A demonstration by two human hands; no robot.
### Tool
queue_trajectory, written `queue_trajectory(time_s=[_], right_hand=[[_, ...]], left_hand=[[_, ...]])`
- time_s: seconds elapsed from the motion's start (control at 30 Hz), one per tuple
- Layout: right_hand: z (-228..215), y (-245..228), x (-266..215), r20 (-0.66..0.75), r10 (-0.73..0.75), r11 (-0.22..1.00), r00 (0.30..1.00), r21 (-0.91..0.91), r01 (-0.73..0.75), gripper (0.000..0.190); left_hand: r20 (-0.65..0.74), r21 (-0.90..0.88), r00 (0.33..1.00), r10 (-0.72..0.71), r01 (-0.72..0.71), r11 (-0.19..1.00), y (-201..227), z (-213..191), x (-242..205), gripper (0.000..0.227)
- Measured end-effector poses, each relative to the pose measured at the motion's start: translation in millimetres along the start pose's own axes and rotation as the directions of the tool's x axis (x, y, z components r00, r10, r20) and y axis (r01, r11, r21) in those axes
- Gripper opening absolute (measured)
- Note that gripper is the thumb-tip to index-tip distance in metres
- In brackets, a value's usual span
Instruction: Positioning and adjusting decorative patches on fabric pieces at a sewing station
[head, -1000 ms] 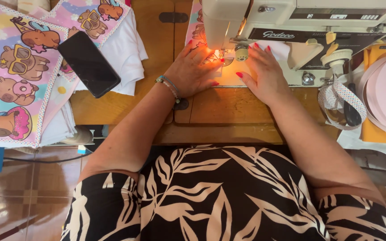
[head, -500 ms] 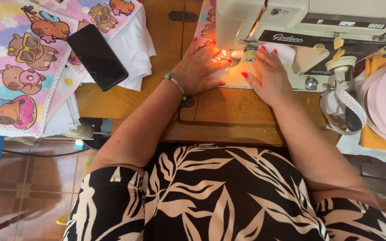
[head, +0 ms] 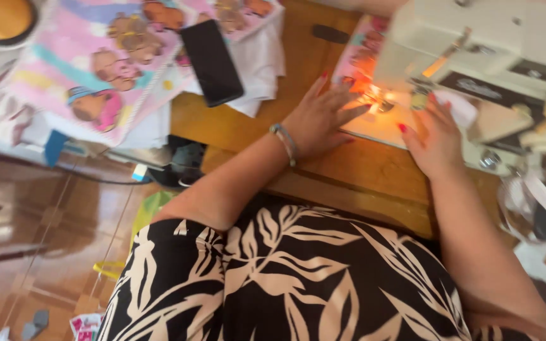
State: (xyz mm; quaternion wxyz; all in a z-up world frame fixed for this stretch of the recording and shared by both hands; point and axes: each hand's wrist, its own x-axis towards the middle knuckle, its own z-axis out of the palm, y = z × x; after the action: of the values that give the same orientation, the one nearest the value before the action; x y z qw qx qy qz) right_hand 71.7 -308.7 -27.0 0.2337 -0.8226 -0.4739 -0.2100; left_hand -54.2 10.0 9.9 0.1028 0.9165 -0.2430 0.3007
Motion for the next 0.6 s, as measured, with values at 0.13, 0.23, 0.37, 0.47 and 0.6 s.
queue_trajectory(time_s=[0.13, 0.23, 0.37, 0.47, 0.6], right_hand=[[-4, 1, -7, -0.064, 0.006, 0.999, 0.998, -0.037, -0.009, 0.031], [-4, -30, -2, -0.117, 0.015, 0.998, 0.993, 0.057, -0.009, 0.018], [16, -127, 51, 0.126, 0.155, 0.878, 0.980, 0.437, -0.195, 0.015], [36, -199, 121, 0.255, 0.065, 0.763, 0.965, 0.610, -0.213, 0.016], [94, -238, 178, 0.601, 0.265, 0.203, 0.754, 0.729, -0.653, 0.035]], left_hand=[[-0.165, -0.046, 0.976, -0.143, 0.138, 0.989, -24, -54, -52, 0.048], [-0.295, -0.036, 0.905, -0.306, 0.309, 0.950, -57, -95, -102, 0.043], [-0.436, -0.073, 0.638, -0.635, 0.678, 0.731, -93, -107, -156, 0.067], [-0.406, -0.210, 0.546, -0.733, 0.725, 0.656, -115, -93, -169, 0.061], [-0.187, -0.194, 0.443, -0.877, 0.858, 0.475, -98, -107, -152, 0.070]])
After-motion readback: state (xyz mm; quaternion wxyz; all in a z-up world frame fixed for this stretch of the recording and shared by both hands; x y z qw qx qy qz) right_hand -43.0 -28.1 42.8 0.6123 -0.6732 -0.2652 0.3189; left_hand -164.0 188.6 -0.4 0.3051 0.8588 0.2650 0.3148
